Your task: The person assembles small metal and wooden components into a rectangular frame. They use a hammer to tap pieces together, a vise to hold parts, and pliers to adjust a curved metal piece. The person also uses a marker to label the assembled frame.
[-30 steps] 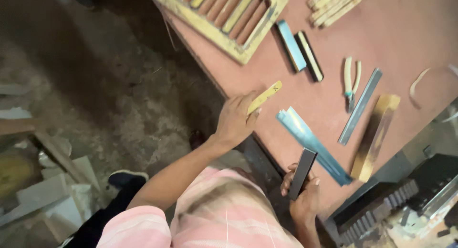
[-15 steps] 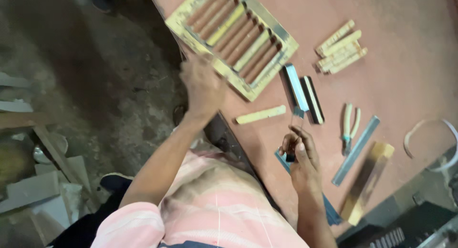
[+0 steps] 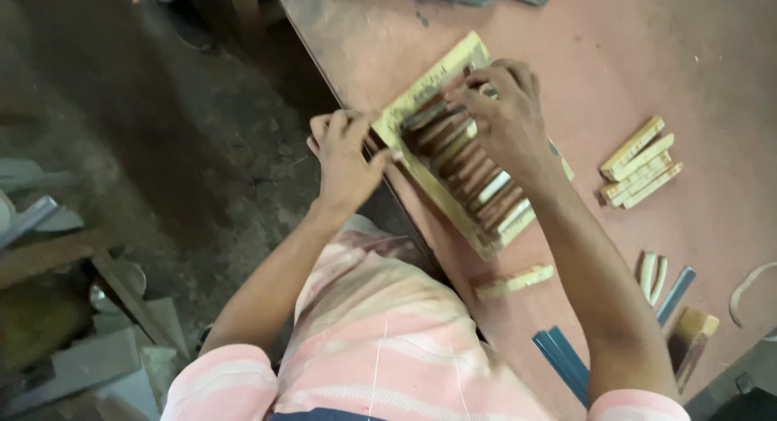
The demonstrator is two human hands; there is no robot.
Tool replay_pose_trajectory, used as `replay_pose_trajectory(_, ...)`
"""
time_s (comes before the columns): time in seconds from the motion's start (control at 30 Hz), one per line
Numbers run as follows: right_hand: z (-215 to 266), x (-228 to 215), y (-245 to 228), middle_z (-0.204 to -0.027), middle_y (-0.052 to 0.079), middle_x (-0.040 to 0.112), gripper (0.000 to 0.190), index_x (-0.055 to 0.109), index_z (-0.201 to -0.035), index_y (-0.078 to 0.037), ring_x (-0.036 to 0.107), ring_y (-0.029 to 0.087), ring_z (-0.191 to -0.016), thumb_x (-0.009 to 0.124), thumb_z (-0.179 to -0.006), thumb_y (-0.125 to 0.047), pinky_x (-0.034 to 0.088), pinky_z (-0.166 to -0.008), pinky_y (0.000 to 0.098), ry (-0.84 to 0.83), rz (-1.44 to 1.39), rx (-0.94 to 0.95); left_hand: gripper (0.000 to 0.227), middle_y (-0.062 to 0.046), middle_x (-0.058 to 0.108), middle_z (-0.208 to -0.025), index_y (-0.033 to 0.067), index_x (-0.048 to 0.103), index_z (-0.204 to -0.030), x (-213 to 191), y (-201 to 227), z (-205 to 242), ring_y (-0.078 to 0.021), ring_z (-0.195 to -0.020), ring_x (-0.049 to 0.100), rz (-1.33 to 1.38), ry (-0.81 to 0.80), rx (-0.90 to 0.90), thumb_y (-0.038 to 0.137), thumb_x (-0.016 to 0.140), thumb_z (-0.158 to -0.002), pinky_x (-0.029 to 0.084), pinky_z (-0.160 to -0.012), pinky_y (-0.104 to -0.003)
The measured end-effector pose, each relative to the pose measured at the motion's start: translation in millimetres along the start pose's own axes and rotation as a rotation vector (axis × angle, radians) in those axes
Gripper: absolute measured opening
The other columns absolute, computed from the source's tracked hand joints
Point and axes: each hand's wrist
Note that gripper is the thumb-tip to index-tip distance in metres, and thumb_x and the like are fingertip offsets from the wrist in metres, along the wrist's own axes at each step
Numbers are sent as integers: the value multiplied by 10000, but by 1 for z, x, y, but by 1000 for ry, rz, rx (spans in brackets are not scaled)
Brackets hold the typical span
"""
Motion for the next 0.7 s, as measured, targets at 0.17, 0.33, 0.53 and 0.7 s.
replay_pose_trajectory(0.17, -16, 19, 13, -1246, 68, 669, 432, 807, -1177, -175, 539, 336, -1236, 687, -853, 85, 483, -1077, 442, -157, -13, -7, 357, -15, 651, -1158, 156, 730, -1171, -10, -11, -26, -260, -1155, 540, -30, -141, 435, 126, 767, -817, 402, -1000, -446)
replay_pose_trajectory(0.33, -27, 29, 19, -1287, 89, 669, 474, 799, -1173, -157, 547, 334, -1287, 667, -802, 107, 502, -1104, 422, -196, -11, -8, 276, -42, 659, -1077, 107, 728, -1010, -7, -11, -47, -275, -1054, 584, -79, -260, 577, 69, 667, -744, 469, -915, -405)
replay_pose_trajectory(0.53, -8, 17, -14, -1367, 169, 645, 612, 708, -1318, -166, 508, 369, -1317, 749, -726, -15, 458, -1074, 544, -117, 186, 21, 188, -77, 654, -1041, 94, 699, -916, -10, 4, -57, -289, -1041, 593, -202, -390, 542, 101, 680, -729, 500, -858, -409)
replay_pose_trajectory(0.7, 8, -9, -89, -1341, 81, 650, 503, 677, -1298, -138, 620, 262, -1254, 856, -848, -274, 503, -1066, 469, -102, -343, 390, 117, -107, 653, -1013, 78, 692, -946, 1, 13, -77, -333, -1010, 593, -21, -510, 398, 153, 694, -856, 505, -853, -452)
Point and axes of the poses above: each hand's wrist, its own z-axis away from the middle knuckle, its own x-axis out of the palm, y = z × x
